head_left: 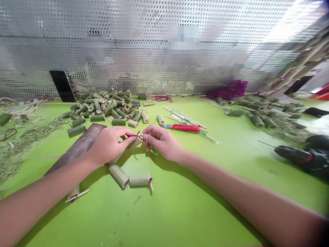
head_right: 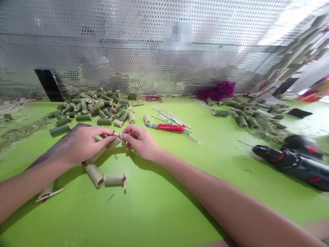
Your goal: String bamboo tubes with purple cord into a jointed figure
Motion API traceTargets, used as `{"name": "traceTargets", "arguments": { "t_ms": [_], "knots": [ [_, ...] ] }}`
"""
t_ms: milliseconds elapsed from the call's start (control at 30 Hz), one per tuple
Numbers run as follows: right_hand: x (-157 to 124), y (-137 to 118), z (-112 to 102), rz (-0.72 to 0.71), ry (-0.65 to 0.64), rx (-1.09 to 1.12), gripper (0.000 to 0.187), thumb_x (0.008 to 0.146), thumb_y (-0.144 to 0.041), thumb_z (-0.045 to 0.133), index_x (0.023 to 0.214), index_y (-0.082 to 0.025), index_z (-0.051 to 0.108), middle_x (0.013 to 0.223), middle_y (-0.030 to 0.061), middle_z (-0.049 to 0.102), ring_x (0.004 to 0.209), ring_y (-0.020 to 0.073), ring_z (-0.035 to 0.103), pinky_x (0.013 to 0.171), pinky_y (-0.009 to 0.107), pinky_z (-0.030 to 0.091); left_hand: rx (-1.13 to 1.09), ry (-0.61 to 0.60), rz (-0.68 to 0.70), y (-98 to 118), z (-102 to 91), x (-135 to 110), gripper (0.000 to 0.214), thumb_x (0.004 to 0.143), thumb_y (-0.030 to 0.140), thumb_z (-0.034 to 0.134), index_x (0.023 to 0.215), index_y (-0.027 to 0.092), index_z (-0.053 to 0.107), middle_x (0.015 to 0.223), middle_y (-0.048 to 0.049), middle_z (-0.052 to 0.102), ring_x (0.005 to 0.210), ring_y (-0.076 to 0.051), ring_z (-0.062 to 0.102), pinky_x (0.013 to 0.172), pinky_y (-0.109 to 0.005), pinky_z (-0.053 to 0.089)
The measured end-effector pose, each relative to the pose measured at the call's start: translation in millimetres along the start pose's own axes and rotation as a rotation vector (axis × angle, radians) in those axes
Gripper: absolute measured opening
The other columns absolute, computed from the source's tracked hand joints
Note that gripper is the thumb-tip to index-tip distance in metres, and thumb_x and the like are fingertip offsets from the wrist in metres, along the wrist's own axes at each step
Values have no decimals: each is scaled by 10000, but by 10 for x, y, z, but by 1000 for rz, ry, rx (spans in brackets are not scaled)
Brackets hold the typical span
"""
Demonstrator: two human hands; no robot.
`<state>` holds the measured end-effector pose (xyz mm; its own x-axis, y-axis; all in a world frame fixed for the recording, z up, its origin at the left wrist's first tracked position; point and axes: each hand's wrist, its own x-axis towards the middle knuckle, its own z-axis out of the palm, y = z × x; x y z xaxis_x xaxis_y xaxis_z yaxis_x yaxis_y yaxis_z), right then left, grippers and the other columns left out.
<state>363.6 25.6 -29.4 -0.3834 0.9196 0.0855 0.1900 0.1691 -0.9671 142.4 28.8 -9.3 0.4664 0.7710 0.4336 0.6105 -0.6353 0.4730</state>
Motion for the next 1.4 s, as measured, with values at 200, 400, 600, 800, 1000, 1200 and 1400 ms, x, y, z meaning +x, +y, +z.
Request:
{"name": "traceTargets", "arguments": {
  "t_ms": [200, 400, 600, 800, 1000, 1200, 1400],
  "knots": [
    [-5, 5, 33, 17, -3, 58, 265, 918, -445, 666, 908, -198, 570, 723, -17, 649, 604, 122, 630, 541, 246, 490, 243, 132, 393, -111, 64, -63, 217, 1001, 265, 596, 926, 167, 775, 869, -53, 821, 745, -197, 743, 677, -307, 534],
    [-11, 19, 118, -4, 4, -14, 172, 924, -352, 615, 860, -199, 570, 664, -24, 610, 591, 131, 588, 581, 272, 475, 300, 132, 586, -38, 30, -47, 217, 1021, 207, 557, 944, 148, 751, 971, -104, 787, 874, -223, 713, 820, -343, 563],
    [-20, -43, 172, -40, 5, -183, 143, 921, -297, 570, 846, -191, 630, 662, -20, 613, 614, 138, 568, 607, 279, 438, 135, 71, 342, -21, 61, -47, 178, 1022, 199, 566, 999, 155, 737, 974, -65, 794, 889, -189, 729, 821, -281, 563],
    [-5, -45, 190, -54, 9, -237, 179, 906, -326, 603, 911, -173, 694, 706, 0, 656, 622, 137, 566, 594, 272, 416, 17, 56, 49, 41, 58, 0, 100, 935, 152, 670, 924, 183, 765, 853, -4, 793, 749, -159, 708, 720, -244, 537],
    [35, -6, 248, -26, 66, -157, 264, 851, -423, 710, 916, -167, 716, 701, -5, 636, 604, 124, 521, 542, 255, 379, -76, 76, -49, 60, 68, 15, 91, 907, 155, 690, 906, 189, 774, 850, 5, 787, 759, -152, 700, 707, -239, 517],
    [71, 24, 274, -50, 133, -117, 236, 862, -391, 695, 955, -176, 721, 718, -3, 652, 602, 126, 541, 531, 251, 408, -232, 93, -156, 41, 91, 26, 106, 914, 252, 681, 909, 203, 774, 819, 7, 793, 725, -163, 707, 677, -255, 517],
    [80, 17, 254, -175, 176, -120, 118, 866, -265, 693, 943, -186, 734, 801, 4, 709, 675, 130, 587, 619, 263, 457, -322, 73, -220, 9, 98, 32, 177, 896, 364, 696, 926, 204, 764, 819, -17, 787, 733, -183, 702, 661, -273, 510]
  ]
}}
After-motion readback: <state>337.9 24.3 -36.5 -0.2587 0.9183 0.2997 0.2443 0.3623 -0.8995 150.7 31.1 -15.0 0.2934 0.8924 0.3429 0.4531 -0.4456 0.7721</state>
